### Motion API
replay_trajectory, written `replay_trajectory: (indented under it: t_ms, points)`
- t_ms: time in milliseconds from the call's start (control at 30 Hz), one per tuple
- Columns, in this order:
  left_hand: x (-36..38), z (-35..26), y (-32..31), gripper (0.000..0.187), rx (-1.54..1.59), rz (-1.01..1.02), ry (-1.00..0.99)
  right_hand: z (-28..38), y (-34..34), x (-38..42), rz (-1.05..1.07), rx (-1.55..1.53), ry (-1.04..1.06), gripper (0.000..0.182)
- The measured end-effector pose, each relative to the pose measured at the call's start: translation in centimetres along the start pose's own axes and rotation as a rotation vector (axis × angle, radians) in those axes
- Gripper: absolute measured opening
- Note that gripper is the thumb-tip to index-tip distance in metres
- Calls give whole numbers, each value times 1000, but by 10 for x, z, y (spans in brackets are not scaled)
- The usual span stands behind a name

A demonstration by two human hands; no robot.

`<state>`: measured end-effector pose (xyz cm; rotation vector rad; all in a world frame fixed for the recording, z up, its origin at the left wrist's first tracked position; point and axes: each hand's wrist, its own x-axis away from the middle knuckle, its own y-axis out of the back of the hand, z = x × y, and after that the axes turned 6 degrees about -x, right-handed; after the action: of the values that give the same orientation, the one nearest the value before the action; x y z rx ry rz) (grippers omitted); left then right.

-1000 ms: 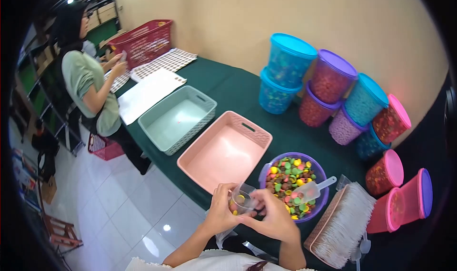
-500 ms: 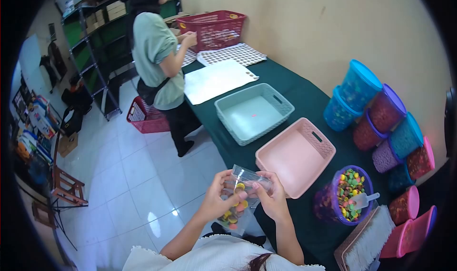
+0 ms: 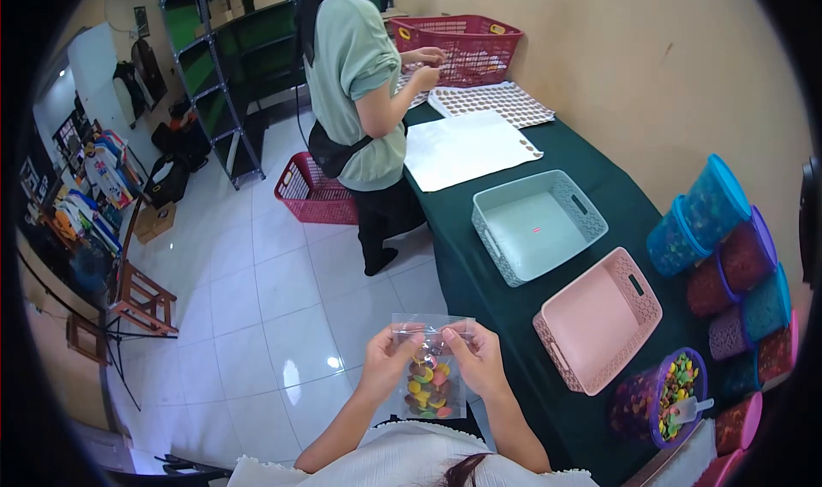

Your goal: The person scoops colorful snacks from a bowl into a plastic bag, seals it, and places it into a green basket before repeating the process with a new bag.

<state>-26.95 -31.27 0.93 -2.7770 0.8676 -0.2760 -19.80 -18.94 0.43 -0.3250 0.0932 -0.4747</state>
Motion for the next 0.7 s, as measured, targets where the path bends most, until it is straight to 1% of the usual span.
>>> replay_trajectory:
  t_ms: [33,100,233,300,333,400,433,500,533,600,633,667,700]
  points:
    - [-6,2,4,13,1,-16,8,-2,-3,-7,9,-3,-15,16]
    - [-22,7,11,17,-74,22,-4,-4,-4,-22,5,-19,48,15]
    - [-61,2,4,14,-26,-49,13,-6,5,-66,41,-65,-19,14]
    - [-88,-2,2,12,29,-50,19,-1,14,-96,117,-89,-92,15]
    - [-103,2,2,12,22,-45,24,-1,18,-110,110,-95,-92,15]
    - [-138,9,2,12,-2,18,-18,1,30,-137,72,75,-104,15]
    - [-155,7,-2,12,-9,40,-9,3,36,-149,49,70,-99,15]
    - [-184,0,-15,13,14,102,7,9,51,-167,0,191,-90,17]
    - [-196,-1,-23,13,14,116,24,12,58,-175,-20,189,-98,17]
    - [-218,0,-40,13,-34,107,24,19,74,-189,-41,-23,-18,18]
    - [-228,-1,-48,13,-32,124,44,24,81,-195,-41,-44,7,19]
    - [-236,-3,-55,14,-45,165,36,29,87,-198,-69,-42,-3,19]
    - [-243,-2,-61,15,-57,207,26,35,91,-200,-119,62,22,19]
